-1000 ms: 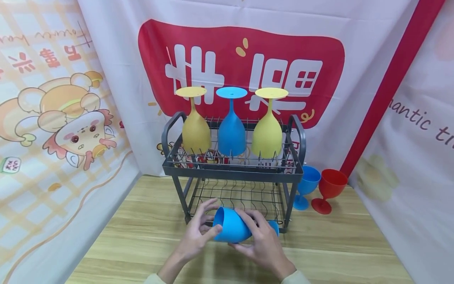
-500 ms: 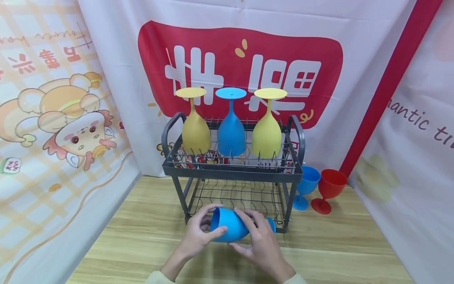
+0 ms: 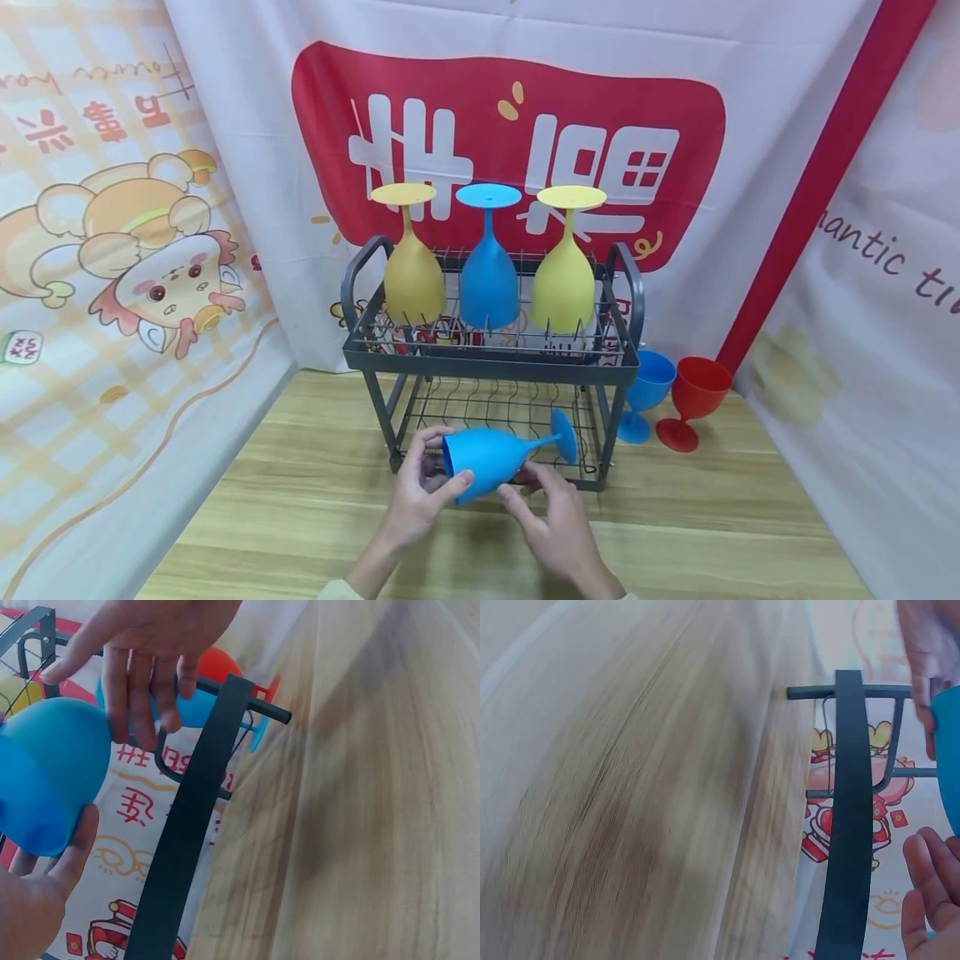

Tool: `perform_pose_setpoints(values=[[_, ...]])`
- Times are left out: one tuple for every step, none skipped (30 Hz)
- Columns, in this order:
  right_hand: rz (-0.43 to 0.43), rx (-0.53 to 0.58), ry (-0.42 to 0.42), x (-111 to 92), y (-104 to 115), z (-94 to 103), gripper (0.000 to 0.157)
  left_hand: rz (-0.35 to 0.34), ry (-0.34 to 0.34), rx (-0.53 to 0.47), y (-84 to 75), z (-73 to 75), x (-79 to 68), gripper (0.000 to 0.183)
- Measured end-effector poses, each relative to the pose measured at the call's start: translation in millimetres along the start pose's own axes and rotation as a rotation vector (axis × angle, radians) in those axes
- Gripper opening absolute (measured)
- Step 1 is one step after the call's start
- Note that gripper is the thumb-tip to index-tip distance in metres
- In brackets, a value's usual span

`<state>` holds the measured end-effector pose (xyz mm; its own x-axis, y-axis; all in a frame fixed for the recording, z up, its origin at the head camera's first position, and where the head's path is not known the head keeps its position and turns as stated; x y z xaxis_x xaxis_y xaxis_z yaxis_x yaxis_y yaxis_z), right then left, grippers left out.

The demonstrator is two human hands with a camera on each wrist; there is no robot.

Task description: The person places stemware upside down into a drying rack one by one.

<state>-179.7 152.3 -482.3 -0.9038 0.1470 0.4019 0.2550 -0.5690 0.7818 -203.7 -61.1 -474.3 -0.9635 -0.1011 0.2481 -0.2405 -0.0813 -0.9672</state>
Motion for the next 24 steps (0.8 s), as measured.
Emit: perform_pose_setpoints(values=[[-0.055, 0.033, 0.016, 0.3, -1.3, -0.5, 0.034, 0.008, 0.021, -0.01, 1.6, -1.5, -0.8, 0.063], [-0.093, 0.055, 0.025, 0.4, -2.1, -0.7, 0.036, 0.015, 0.042, -0.017, 3.3, -2.9, -1.6, 0.064], [-0.124, 0.072, 0.028, 0.4, -3.1, -0.7, 0.038, 0.02, 0.065, -0.021, 5.3, -4.2, -2.4, 0.065], [-0.147, 0.083, 0.03, 0.2, -3.5, -0.7, 0.04, 0.028, 0.086, -0.023, 7.5, -5.2, -3.3, 0.067], [-0.165, 0.091, 0.03, 0.1, -3.8, -0.7, 0.042, 0.032, 0.106, -0.026, 9.6, -6.3, -4.3, 0.069], [-0.179, 0.095, 0.029, -0.3, -4.1, -0.7, 0.045, 0.035, 0.125, -0.028, 11.8, -7.2, -5.1, 0.07], [-0.188, 0.097, 0.029, -0.7, -4.3, -0.8, 0.048, 0.037, 0.143, -0.027, 13.8, -8.1, -5.9, 0.072], [-0.196, 0.103, 0.028, -1.0, -4.3, -0.9, 0.051, 0.036, 0.161, -0.02, 15.5, -9.1, -6.7, 0.073], [-0.2, 0.108, 0.026, -1.3, -4.3, -1.2, 0.054, 0.03, 0.178, -0.006, 17.1, -10.0, -7.3, 0.075], [-0.198, 0.113, 0.022, -1.5, -4.0, -1.3, 0.056, 0.025, 0.193, 0.012, 18.5, -11.0, -7.9, 0.077], [-0.193, 0.119, 0.017, -1.7, -3.6, -1.5, 0.058, 0.019, 0.207, 0.033, 19.7, -11.9, -8.5, 0.079], [-0.187, 0.125, 0.012, -1.9, -3.1, -1.6, 0.06, 0.012, 0.218, 0.056, 20.8, -12.7, -8.9, 0.081], [-0.178, 0.127, 0.008, -1.9, -2.3, -1.8, 0.061, 0.002, 0.227, 0.081, 21.4, -13.6, -9.4, 0.084], [-0.165, 0.131, 0.005, -1.7, -1.2, -2.1, 0.062, -0.012, 0.234, 0.11, 22.0, -14.5, -9.9, 0.087], [-0.151, 0.131, 0.003, -1.6, -0.1, -2.2, 0.062, -0.025, 0.238, 0.139, 22.7, -15.4, -10.5, 0.09], [-0.14, 0.13, 0.001, -1.4, 1.0, -2.3, 0.063, -0.034, 0.241, 0.164, 23.3, -16.5, -11.1, 0.093], [-0.133, 0.129, 0.002, -1.2, 1.6, -2.5, 0.063, -0.045, 0.244, 0.186, 24.0, -17.6, -11.7, 0.095], [-0.125, 0.128, 0.005, -0.9, 2.2, -2.7, 0.063, -0.055, 0.245, 0.203, 24.6, -18.8, -12.3, 0.098], [-0.119, 0.128, 0.01, -0.7, 2.7, -3.0, 0.064, -0.065, 0.245, 0.218, 25.2, -20.0, -13.0, 0.1], [-0.11, 0.13, 0.014, -0.5, 3.1, -3.2, 0.064, -0.069, 0.245, 0.229, 26.2, -21.4, -13.8, 0.102], [-0.104, 0.128, 0.017, -0.4, 3.1, -3.2, 0.065, -0.072, 0.246, 0.231, 27.1, -22.9, -14.6, 0.104], [-0.094, 0.126, 0.021, -0.4, 3.3, -3.4, 0.066, -0.075, 0.247, 0.231, 28.1, -24.5, -15.3, 0.104], [-0.08, 0.125, 0.026, -0.5, 3.5, -3.7, 0.068, -0.075, 0.247, 0.227, 29.1, -26.0, -15.9, 0.104], [-0.062, 0.119, 0.032, -0.7, 4.0, -4.0, 0.069, -0.078, 0.246, 0.223, 30.0, -27.6, -16.5, 0.104]])
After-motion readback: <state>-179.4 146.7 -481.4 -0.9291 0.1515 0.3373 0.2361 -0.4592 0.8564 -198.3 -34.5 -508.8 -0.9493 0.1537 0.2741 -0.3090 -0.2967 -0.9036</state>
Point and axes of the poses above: each hand's wrist, its own x-axis towards the middle knuckle, its own z-axis out of the back of the hand, y = z × x, the point moved 4 cm from there along x, towards the middle knuckle, and after that the axes turned 12 degrees about -y, right-handed, at the moved point
